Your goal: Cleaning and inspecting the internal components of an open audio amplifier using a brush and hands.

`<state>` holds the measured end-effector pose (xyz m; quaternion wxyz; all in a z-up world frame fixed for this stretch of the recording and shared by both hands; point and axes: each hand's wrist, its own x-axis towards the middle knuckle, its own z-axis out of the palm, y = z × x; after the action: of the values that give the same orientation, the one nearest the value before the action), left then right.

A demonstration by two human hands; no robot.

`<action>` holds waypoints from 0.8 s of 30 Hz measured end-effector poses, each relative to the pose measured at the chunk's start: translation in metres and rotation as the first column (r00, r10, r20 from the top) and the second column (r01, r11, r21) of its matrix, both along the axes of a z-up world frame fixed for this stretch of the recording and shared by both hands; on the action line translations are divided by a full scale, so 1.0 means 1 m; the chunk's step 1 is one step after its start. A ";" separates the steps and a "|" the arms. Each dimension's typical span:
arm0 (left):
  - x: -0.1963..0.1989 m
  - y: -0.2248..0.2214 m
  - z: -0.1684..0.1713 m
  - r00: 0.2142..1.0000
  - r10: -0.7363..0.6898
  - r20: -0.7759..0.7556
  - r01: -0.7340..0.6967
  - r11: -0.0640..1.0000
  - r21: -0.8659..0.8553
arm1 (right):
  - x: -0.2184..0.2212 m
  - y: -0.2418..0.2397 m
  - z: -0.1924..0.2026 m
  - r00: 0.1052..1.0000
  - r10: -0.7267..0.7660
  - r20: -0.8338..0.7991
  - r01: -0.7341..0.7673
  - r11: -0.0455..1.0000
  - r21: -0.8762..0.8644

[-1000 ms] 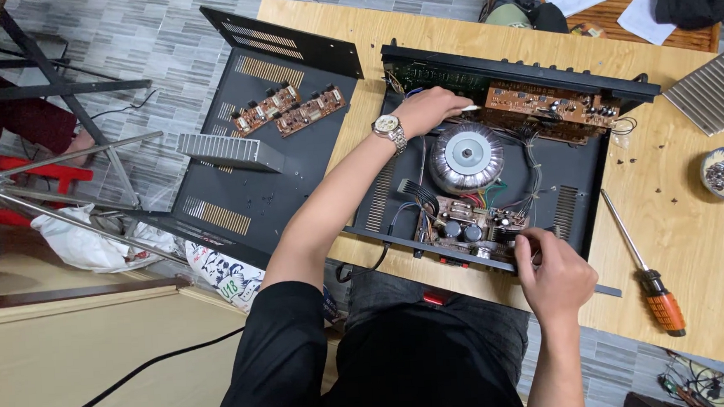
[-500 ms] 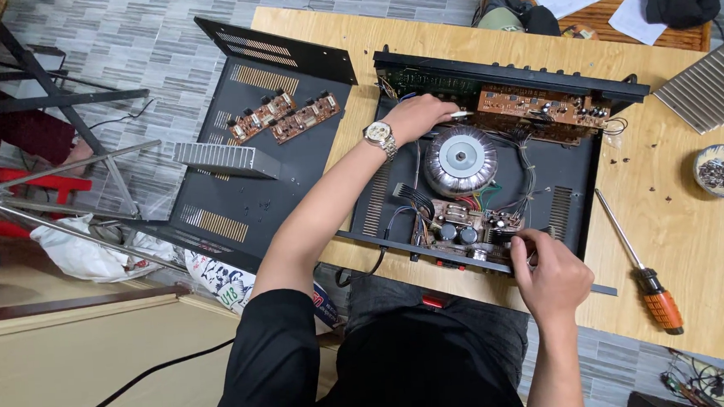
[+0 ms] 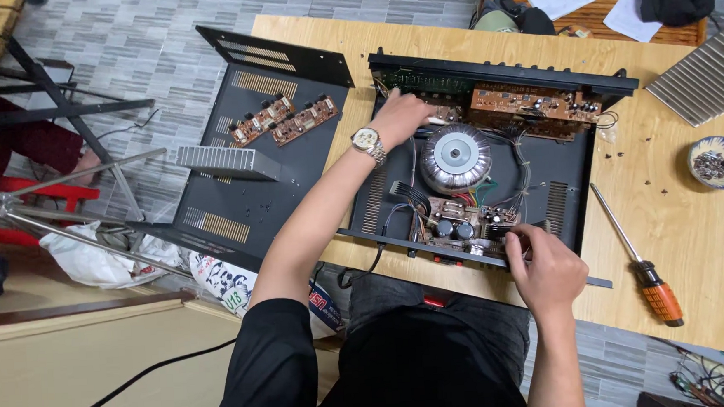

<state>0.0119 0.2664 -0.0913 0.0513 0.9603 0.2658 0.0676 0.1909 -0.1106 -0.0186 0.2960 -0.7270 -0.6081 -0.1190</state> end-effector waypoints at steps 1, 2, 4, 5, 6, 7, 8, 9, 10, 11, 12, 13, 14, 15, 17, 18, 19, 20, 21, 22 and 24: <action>-0.007 0.004 -0.006 1.000 0.000 -0.004 0.000 0.998 0.059 | 0.000 0.000 0.000 1.000 0.000 0.002 0.000 1.000 0.005; -0.009 0.004 0.000 1.000 -0.005 -0.007 0.005 0.998 0.063 | 0.000 0.000 0.001 1.000 -0.004 -0.001 0.004 1.000 0.009; -0.018 0.002 0.011 0.999 -0.018 0.028 0.017 0.999 0.046 | -0.001 0.001 0.003 1.000 0.005 -0.002 -0.005 1.000 0.012; -0.017 0.004 0.007 1.000 -0.015 0.024 0.014 0.999 0.049 | -0.001 0.001 0.004 1.000 0.008 -0.006 -0.008 1.000 0.015; -0.015 0.005 0.003 1.000 -0.016 0.013 0.015 0.997 0.080 | -0.001 0.001 0.005 1.000 0.007 0.002 -0.007 1.000 0.012; -0.014 0.006 -0.001 1.000 -0.015 0.002 0.014 0.994 0.110 | -0.001 0.001 0.005 1.000 0.008 0.012 -0.008 1.000 0.007; -0.013 -0.004 0.010 1.000 -0.010 -0.002 0.010 0.994 0.111 | -0.002 0.000 0.005 1.000 0.013 0.008 -0.013 1.000 0.009; -0.010 -0.014 0.022 1.000 0.002 0.026 -0.004 0.998 0.066 | -0.002 0.000 0.005 1.000 0.011 0.015 -0.011 1.000 0.005; -0.007 -0.024 0.035 0.998 0.015 0.053 -0.017 1.000 0.020 | -0.002 0.000 0.005 1.000 0.009 0.022 -0.009 1.000 0.001; -0.003 -0.028 0.037 0.999 0.012 0.053 -0.014 1.000 0.024 | -0.002 -0.001 0.005 1.000 0.006 0.021 -0.006 1.000 0.004; 0.001 -0.033 0.040 0.998 0.007 0.064 -0.007 1.000 -0.014 | -0.003 -0.001 0.004 1.000 0.003 0.026 -0.003 1.000 0.004; 0.006 -0.038 0.043 0.997 0.000 0.077 0.004 0.999 -0.051 | -0.003 -0.002 0.004 0.999 -0.002 0.032 0.002 1.000 0.005; 0.012 -0.033 0.032 0.997 -0.005 0.078 0.009 0.999 -0.048 | -0.002 -0.002 0.003 0.999 -0.007 0.033 0.007 1.000 0.008; 0.017 -0.029 0.022 0.996 -0.007 0.086 0.014 0.997 -0.073 | -0.002 -0.001 0.002 1.000 -0.005 0.026 0.005 1.000 0.010; 0.025 -0.022 0.010 0.995 -0.013 0.094 0.022 0.995 -0.094 | -0.001 0.000 0.002 1.000 -0.005 0.020 0.005 1.000 0.016; 0.028 -0.019 0.008 0.998 -0.008 0.061 0.013 0.997 -0.076 | -0.001 0.001 0.002 1.000 -0.008 0.020 0.007 1.000 0.017; 0.030 -0.018 0.006 1.000 -0.001 0.027 0.003 0.998 -0.059 | -0.001 0.001 0.002 1.000 -0.008 0.019 0.008 1.000 0.016; 0.030 -0.017 0.009 1.000 -0.003 0.027 0.005 0.998 -0.059 | -0.001 0.002 0.002 1.000 -0.010 0.019 0.010 1.000 0.016; 0.029 -0.017 0.010 1.000 -0.005 0.020 0.007 0.998 -0.064 | 0.000 0.001 0.001 1.000 -0.007 0.026 0.007 1.000 0.015; 0.028 -0.017 0.011 1.000 -0.008 0.013 0.008 0.998 -0.069 | 0.000 0.001 0.001 0.999 -0.005 0.032 0.004 1.000 0.014; 0.017 -0.027 0.033 1.000 -0.005 0.013 0.005 0.999 -0.034 | 0.000 0.001 0.002 1.000 -0.004 0.025 0.004 1.000 0.010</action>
<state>0.0294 0.2390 -0.0584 0.0697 0.9595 0.2642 0.0689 0.1906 -0.1099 -0.0171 0.2917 -0.7252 -0.6096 -0.1318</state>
